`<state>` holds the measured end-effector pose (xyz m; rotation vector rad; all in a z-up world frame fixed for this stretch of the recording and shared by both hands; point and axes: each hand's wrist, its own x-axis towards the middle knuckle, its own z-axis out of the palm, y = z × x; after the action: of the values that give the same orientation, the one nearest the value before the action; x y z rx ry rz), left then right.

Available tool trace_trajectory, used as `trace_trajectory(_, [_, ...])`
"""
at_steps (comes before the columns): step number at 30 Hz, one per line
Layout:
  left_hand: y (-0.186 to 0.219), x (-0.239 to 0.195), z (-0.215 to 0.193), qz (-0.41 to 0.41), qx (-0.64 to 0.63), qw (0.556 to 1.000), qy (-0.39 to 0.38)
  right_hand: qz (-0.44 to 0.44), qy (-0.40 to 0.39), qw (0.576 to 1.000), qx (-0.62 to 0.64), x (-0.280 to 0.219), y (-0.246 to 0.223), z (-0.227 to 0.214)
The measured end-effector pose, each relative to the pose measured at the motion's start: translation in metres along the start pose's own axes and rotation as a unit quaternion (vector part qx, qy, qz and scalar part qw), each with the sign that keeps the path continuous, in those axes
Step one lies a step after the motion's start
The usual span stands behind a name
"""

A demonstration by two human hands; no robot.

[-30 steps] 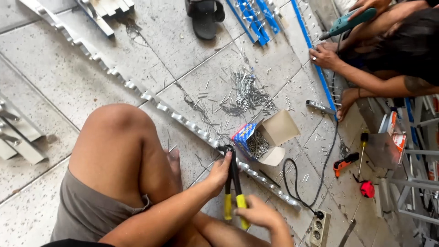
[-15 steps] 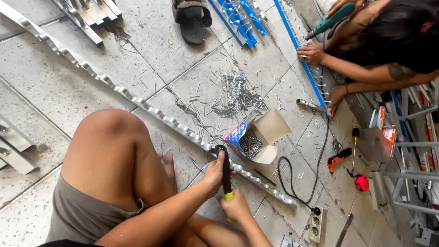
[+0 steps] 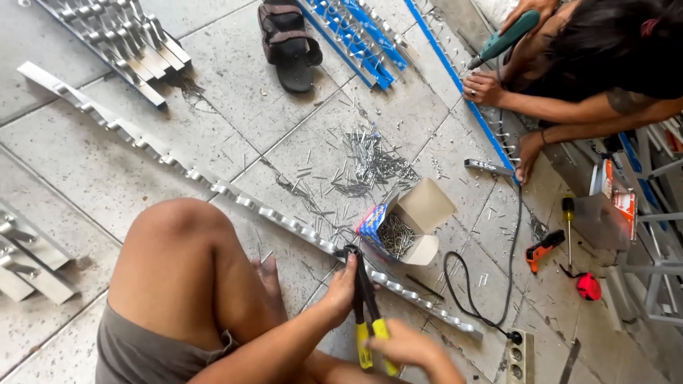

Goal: Assembling aluminum or metal profiles using a manual rivet gun and rivets on a workshop floor.

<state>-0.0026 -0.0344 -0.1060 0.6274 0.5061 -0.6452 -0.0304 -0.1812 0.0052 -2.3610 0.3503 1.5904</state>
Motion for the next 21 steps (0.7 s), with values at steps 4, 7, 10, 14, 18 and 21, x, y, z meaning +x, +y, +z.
trace_trajectory(4, [-0.011, 0.001, -0.002, 0.016, 0.03, 0.999, 0.015, 0.006, 0.066, 0.978, 0.198, 0.058, 0.04, 0.065])
trace_trajectory(7, [-0.005, 0.011, -0.004, 0.003, 0.041, 0.999, 0.009, 0.029, 0.193, 0.972, 0.132, 0.119, 0.06, 0.082])
trace_trajectory(10, [-0.011, 0.005, 0.001, -0.003, 0.001, 1.0, -0.005, 0.041, 0.202, 0.973, 0.103, 0.109, 0.052, 0.09])
trace_trajectory(14, [0.001, -0.002, 0.004, -0.004, 0.034, 0.999, 0.002, 0.018, 0.087, 0.995, 0.055, 0.046, 0.008, 0.041])
trace_trajectory(18, [-0.003, 0.006, 0.001, 0.004, 0.087, 0.996, 0.01, -0.034, 0.015, 0.995, 0.093, -0.023, -0.003, -0.019])
trace_trajectory(21, [-0.005, 0.003, 0.0, -0.005, 0.102, 0.995, 0.016, 0.062, -0.011, 0.998, 0.0, -0.031, -0.01, -0.023])
